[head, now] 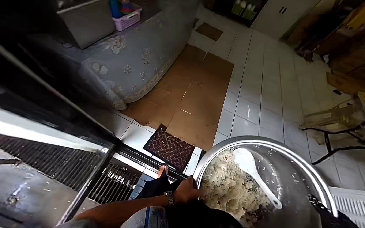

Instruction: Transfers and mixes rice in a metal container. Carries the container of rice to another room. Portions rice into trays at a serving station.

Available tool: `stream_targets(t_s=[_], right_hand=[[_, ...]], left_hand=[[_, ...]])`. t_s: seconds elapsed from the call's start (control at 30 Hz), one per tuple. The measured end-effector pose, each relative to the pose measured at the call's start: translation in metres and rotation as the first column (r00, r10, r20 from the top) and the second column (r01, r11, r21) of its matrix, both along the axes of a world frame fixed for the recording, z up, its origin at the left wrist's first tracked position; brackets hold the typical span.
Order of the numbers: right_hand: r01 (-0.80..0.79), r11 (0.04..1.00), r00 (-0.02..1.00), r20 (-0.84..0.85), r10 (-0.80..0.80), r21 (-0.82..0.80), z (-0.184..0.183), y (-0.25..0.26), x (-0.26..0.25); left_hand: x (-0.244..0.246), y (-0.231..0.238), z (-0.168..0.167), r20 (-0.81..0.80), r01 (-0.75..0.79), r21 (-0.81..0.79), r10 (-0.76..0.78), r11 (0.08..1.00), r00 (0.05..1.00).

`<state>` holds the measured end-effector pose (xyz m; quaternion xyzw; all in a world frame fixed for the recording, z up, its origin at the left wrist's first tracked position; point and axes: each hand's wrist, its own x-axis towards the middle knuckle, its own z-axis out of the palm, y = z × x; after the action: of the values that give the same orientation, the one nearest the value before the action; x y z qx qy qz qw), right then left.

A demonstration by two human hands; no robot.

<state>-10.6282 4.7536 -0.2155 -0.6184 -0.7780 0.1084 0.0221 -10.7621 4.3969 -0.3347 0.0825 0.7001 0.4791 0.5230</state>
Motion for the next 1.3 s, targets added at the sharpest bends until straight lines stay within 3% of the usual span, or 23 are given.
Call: stream_targets(t_s=[0.2,0.33,0.5,0.6,0.8,0.9,1.03,1.17,1.3], right_hand=[[0.063,0.998,0.998,-0.017,-0.063,0.029,0.059,0.078,-0.141],[0.003,0.986,1.0,-0.029,0.002,0.165,0.043,0.171,-0.223],[-0.067,0.99,0.975,-0.202,0.091,0.126,0.074,0.269,-0.407],[-0.154,0.977,0.965,-0.191,0.18,0.144,0.07,0.34,-0.504],[-0.206,0.969,0.942,-0.24,0.235,0.138,0.055,0.424,-0.687],[-0.115,0.987,0.929,-0.341,0.146,0.11,0.043,0.466,-0.754],[-0.047,0.992,0.912,-0.4,0.09,0.115,0.054,0.508,-0.828],[0.12,0.986,0.951,-0.299,-0.08,0.118,0.085,0.518,-0.942],[0.011,0.984,0.959,-0.282,0.04,0.178,0.047,0.649,-1.031]], left_hand=[[-0.17,0.09,0.054,-0.026,0.077,-0.012,-0.077,0.997,0.997],[-0.287,0.164,0.058,-0.09,0.089,0.003,-0.088,0.996,0.992],[-0.427,0.252,0.075,-0.14,-0.035,0.04,0.04,0.999,0.989],[-0.495,0.288,0.081,-0.07,-0.118,0.036,0.121,0.992,0.99],[-0.66,0.361,0.088,-0.097,-0.15,0.029,0.152,0.988,0.984],[-0.755,0.403,0.091,-0.099,-0.108,0.015,0.109,0.994,0.989],[-0.868,0.465,0.096,-0.106,-0.032,0.063,0.039,0.997,0.994],[-0.983,0.531,0.09,-0.086,0.017,0.094,-0.009,0.995,0.996],[-1.094,0.609,0.071,-0.078,-0.003,0.126,0.013,0.992,0.997]])
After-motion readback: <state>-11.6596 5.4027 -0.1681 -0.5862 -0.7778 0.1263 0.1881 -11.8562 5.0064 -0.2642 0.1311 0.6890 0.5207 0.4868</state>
